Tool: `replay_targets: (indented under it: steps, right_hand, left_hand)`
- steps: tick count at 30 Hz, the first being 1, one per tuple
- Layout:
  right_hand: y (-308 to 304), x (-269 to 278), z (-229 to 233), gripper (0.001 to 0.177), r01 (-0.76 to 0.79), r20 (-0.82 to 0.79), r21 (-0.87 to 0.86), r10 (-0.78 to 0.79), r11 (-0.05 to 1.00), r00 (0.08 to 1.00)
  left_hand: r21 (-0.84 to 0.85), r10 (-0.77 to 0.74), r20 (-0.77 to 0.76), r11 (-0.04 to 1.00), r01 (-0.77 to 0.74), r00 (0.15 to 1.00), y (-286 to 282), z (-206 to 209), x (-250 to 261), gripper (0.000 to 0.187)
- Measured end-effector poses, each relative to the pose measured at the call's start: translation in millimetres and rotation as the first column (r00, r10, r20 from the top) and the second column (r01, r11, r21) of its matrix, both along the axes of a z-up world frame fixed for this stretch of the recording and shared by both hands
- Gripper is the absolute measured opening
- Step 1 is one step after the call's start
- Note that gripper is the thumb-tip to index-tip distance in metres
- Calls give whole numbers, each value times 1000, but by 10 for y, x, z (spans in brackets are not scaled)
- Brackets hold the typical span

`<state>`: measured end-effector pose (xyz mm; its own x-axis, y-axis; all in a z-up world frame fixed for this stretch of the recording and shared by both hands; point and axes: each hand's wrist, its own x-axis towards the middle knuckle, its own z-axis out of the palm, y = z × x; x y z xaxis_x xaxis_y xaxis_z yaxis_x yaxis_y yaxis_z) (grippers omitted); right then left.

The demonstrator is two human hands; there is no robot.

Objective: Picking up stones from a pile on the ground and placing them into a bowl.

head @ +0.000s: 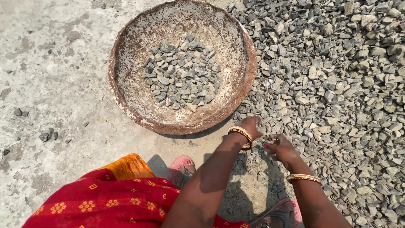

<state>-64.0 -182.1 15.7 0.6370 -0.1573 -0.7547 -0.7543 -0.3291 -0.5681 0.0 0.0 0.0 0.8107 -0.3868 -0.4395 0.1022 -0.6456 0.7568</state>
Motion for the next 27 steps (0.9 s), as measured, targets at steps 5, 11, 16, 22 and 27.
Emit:
replay_targets:
  steps: [5, 11, 16, 22, 27]
  right_hand:
    - [-129, -368, -611, 89, -455, -166, -390, 425, 800, 890]
    - [563, -343, -138, 117, -657, -317, -496, 587, 567, 745]
    - [198, -419, -1047, 65, -658, -80, -694, 878, 291, 472]
    - [86, -362, -1016, 54, -230, 139, 67, 219, 971, 966]
    - [72, -258, -762, 50, 155, -2, 445, -172, 882, 985]
  left_hand:
    - [283, -168, -142, 937, 203, 976, 143, -340, -406, 87]
    - [438, -323, -65, 841, 318, 944, 39, -265, -563, 94]
    - [312, -327, -100, 887, 341, 940, -275, -791, -617, 77]
    - [121, -104, -236, 983, 135, 966, -187, -880, -458, 67]
    - [-192, -54, -399, 981, -25, 915, -129, -667, -329, 75]
